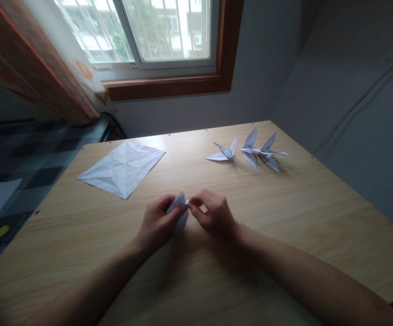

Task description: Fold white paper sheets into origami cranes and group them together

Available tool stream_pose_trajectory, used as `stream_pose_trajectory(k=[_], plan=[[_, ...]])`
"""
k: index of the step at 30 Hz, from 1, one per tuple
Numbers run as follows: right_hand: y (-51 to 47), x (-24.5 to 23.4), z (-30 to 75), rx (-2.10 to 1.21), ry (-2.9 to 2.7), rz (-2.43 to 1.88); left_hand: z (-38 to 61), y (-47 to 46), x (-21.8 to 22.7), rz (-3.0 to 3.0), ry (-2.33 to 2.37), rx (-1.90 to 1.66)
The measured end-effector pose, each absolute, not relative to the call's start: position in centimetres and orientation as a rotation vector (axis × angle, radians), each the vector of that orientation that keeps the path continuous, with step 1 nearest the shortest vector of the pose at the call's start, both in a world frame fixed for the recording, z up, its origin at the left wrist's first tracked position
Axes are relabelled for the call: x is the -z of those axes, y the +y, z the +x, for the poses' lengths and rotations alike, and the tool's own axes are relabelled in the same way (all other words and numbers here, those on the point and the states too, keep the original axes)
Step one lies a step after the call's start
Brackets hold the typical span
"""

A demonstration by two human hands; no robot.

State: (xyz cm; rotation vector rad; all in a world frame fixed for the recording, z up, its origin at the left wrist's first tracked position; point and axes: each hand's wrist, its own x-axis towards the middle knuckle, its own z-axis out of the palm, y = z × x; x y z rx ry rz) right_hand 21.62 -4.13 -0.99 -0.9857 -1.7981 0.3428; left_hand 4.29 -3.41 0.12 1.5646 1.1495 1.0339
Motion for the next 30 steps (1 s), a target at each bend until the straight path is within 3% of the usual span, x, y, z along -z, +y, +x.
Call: stream_pose_trajectory(k=[22,30], plan=[[-4.04,1.29,21.32,-1.107,-1.559,-1.075,4.25,-3.26,-0.22,1.511,1.181,-1.096],[-4.18,0.84,21.00,-1.155,-1.601,-1.053,4.59,-3.87,-0.31,1.700,1.227,-1.135]])
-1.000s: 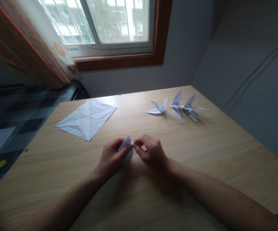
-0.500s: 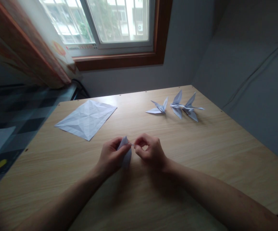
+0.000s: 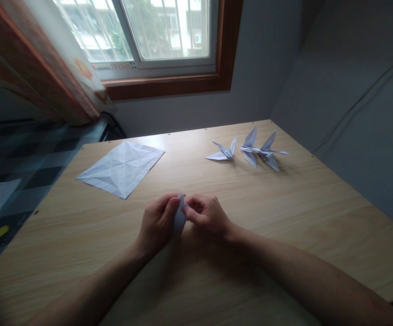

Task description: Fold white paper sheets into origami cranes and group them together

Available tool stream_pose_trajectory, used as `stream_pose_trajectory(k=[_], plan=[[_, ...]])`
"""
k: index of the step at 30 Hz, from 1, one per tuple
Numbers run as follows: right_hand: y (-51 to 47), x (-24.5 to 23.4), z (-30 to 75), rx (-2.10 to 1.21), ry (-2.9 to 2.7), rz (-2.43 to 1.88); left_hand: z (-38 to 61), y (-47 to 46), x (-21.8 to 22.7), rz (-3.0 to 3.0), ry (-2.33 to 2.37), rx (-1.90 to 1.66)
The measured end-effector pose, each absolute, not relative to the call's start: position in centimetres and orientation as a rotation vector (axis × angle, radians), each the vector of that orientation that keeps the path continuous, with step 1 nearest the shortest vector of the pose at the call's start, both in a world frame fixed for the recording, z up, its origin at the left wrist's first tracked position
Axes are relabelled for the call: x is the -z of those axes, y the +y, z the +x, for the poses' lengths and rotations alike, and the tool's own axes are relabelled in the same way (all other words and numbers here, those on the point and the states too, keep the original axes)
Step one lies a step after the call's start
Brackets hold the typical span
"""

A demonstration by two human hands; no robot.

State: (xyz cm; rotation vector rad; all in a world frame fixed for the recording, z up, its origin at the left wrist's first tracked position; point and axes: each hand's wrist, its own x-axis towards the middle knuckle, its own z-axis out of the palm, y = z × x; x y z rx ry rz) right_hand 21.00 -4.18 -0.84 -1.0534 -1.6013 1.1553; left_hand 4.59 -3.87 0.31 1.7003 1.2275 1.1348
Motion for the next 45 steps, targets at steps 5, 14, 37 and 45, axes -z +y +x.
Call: stream_pose_trajectory(k=[5,14,37,45], plan=[[-4.0,0.5,21.2,-1.270,-1.395,-1.036,4.5,-3.9,-0.2,1.703,1.307,-1.087],[-4.0,0.8,20.9,-1.536,-1.362,-0.931,4.6,-4.1,-0.8,1.701,1.324,-1.037],[-4.5,0.0,21.5,-0.965,-1.780,-0.671,4.1,-4.2,0.0,1.698,0.906,-1.114],[-4.5,0.7,21.4,-1.111,-1.639,-0.781,4.2,-4.6,-0.7,1.795,0.940,-1.018]])
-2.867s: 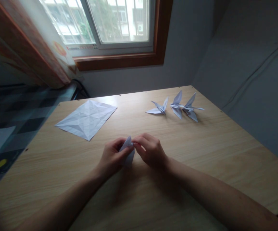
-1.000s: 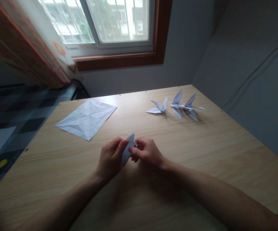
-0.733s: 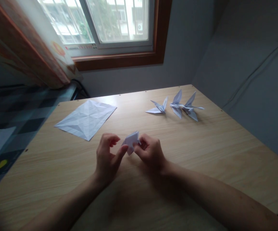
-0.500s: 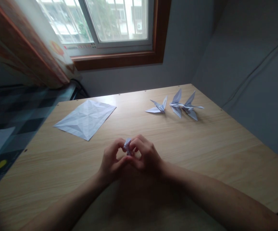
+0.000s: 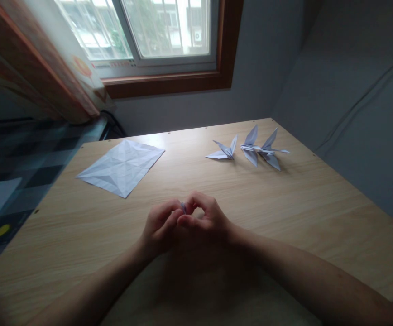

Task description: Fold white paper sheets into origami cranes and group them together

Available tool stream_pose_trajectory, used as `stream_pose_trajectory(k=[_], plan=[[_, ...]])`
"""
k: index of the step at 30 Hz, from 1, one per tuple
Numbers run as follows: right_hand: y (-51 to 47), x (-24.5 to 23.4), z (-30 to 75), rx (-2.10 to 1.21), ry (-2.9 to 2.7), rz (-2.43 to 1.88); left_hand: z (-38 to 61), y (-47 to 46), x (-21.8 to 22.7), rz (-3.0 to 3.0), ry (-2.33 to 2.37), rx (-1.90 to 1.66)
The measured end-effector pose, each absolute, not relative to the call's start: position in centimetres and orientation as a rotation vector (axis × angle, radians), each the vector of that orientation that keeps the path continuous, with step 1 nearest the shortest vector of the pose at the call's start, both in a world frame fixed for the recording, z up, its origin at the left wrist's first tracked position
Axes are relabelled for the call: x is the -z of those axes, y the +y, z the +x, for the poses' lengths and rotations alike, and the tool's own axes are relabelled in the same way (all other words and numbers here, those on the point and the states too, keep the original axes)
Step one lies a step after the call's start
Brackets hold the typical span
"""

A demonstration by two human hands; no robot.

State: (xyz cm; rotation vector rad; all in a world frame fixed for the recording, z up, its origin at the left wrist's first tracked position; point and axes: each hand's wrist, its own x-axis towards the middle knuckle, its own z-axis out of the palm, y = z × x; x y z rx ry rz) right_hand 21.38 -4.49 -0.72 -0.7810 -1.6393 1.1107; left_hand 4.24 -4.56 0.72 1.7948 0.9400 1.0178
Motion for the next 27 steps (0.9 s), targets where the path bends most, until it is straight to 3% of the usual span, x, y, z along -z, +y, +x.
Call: stream_pose_trajectory(k=[27], plan=[[-4.62,0.31,21.29,-1.369,-1.529,-0.858,3.96,-4.56,-0.70,1.722,0.880,-1.034]])
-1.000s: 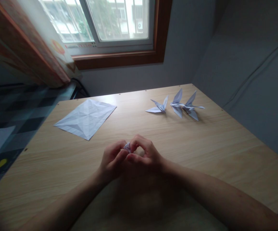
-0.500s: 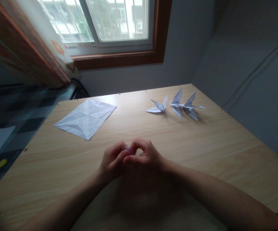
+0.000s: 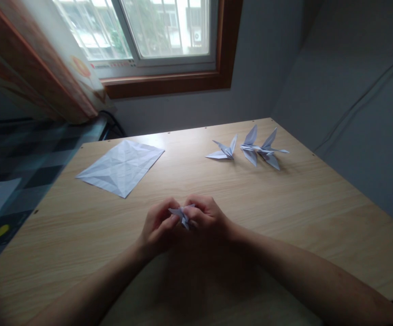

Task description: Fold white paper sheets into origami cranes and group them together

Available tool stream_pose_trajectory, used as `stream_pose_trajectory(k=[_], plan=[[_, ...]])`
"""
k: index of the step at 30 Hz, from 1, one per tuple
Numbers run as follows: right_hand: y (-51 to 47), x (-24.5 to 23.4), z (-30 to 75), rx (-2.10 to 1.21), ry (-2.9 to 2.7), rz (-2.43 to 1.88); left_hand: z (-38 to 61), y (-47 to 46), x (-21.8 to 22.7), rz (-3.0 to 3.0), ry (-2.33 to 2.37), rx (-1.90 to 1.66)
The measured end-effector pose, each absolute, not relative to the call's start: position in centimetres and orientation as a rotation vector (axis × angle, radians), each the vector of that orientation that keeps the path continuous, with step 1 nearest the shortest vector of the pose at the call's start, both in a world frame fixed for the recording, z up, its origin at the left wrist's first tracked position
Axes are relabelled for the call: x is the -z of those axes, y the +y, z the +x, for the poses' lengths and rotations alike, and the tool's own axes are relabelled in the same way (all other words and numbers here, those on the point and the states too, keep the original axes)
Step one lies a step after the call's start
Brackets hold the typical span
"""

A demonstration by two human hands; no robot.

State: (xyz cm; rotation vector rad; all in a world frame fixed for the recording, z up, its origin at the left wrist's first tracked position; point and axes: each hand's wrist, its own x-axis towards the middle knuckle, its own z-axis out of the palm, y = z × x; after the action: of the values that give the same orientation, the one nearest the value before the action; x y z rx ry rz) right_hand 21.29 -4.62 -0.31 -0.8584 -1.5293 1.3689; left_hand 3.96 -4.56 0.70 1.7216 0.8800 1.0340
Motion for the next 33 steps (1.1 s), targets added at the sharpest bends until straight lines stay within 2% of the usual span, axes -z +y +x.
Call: stream_pose_trajectory(k=[6,15,21,33], plan=[[-4.6,0.6,21.3,-1.354,-1.522,-0.873,4.2,-4.4,-0.7,1.687,0.964,-1.006],[-1.3,1.5,23.3,-1.208,-1.015,-0.882,2.9,-1.4,0.1,1.175,1.063,-1.265],[-0.8,0.7,23.7,-1.318,-0.908,-0.795,2.7,-0.5,0.5,1.027,1.066,-1.325],[0.1,0.9,24.4,-1.321,-0.799,-0.835,1.9,-0.1,-0.3,0.893,0.974,-1.328]])
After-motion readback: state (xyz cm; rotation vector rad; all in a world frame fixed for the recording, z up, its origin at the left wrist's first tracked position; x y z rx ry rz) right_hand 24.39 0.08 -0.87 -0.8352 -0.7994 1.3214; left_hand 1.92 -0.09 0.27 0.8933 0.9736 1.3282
